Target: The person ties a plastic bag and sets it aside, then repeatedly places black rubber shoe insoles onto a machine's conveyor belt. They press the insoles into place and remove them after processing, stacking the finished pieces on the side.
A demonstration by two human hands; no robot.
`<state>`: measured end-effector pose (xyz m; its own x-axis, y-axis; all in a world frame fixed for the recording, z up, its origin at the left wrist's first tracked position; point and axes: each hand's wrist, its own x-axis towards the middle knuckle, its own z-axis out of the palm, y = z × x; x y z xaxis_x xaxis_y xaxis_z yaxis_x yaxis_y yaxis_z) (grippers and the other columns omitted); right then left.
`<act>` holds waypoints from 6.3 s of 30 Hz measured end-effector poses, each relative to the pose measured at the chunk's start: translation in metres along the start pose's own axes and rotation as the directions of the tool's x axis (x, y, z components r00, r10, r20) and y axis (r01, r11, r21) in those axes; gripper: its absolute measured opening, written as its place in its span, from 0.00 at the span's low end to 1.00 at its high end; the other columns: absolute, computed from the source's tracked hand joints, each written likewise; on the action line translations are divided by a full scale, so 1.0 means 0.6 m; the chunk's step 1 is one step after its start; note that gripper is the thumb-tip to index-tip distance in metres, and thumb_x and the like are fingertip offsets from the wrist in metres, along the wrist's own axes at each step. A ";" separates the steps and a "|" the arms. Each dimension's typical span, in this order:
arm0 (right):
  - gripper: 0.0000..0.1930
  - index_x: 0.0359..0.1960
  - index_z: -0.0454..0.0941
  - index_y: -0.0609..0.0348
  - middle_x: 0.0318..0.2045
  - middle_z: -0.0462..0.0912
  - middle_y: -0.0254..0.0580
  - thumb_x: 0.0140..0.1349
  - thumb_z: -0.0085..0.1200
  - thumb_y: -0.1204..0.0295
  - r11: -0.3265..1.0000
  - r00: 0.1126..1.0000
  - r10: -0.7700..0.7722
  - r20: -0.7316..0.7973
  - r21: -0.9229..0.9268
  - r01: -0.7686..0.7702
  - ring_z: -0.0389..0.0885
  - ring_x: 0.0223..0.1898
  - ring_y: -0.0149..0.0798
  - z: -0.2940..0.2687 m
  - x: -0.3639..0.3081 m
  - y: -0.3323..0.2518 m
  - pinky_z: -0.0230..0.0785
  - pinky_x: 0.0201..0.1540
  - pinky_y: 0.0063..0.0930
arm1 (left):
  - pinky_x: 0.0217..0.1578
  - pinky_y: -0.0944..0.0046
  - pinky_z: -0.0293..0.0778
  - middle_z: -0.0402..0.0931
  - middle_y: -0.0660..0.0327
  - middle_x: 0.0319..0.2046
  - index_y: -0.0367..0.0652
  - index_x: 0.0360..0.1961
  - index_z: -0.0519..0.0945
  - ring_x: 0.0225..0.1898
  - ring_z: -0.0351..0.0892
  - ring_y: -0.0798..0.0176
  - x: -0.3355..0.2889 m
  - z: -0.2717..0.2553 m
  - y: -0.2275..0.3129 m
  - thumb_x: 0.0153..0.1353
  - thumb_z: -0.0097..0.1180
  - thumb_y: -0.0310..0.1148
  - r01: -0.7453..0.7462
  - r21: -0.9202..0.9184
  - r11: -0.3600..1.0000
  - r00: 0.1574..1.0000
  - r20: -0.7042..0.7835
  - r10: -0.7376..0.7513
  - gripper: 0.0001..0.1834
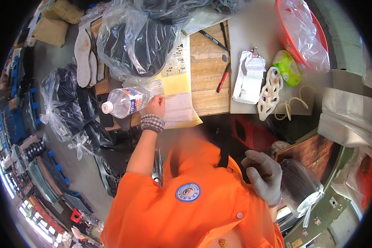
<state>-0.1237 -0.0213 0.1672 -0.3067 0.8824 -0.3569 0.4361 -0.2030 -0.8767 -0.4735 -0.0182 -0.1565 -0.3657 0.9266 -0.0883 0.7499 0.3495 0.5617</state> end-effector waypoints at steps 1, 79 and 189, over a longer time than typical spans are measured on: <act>0.19 0.50 0.79 0.66 0.31 0.83 0.43 0.54 0.58 0.79 1.000 1.000 -0.024 0.004 -0.012 0.024 0.81 0.30 0.37 0.003 0.005 -0.002 0.72 0.34 0.26 | 0.32 0.55 0.78 0.83 0.55 0.27 0.41 0.34 0.81 0.30 0.84 0.52 0.004 0.002 0.001 0.60 0.63 0.34 0.027 0.006 1.000 1.000 0.002 -0.027 0.08; 0.18 0.49 0.78 0.69 0.32 0.84 0.47 0.56 0.60 0.78 0.992 0.971 0.081 -0.226 0.113 -0.056 0.84 0.32 0.42 -0.033 -0.022 0.072 0.75 0.38 0.29 | 0.34 0.63 0.82 0.85 0.57 0.23 0.44 0.32 0.89 0.26 0.87 0.62 0.349 0.062 0.143 0.57 0.67 0.37 -0.085 0.274 0.958 0.958 0.288 0.002 0.08; 0.07 0.36 0.82 0.66 0.26 0.81 0.31 0.67 0.57 0.73 0.762 0.525 0.323 -0.787 0.546 0.349 0.72 0.29 0.18 -0.047 -0.204 0.145 0.69 0.33 0.19 | 0.19 0.76 0.62 0.75 0.69 0.21 0.35 0.43 0.80 0.17 0.66 0.78 -0.164 -0.097 0.672 0.67 0.61 0.28 0.241 -0.572 0.784 0.199 0.820 0.537 0.08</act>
<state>-0.0243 -0.1349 0.1438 0.6459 0.7319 -0.2172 -0.2368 -0.0784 -0.9684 -0.1673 0.0235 0.1262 0.7819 0.4859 -0.3907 0.1851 0.4174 0.8897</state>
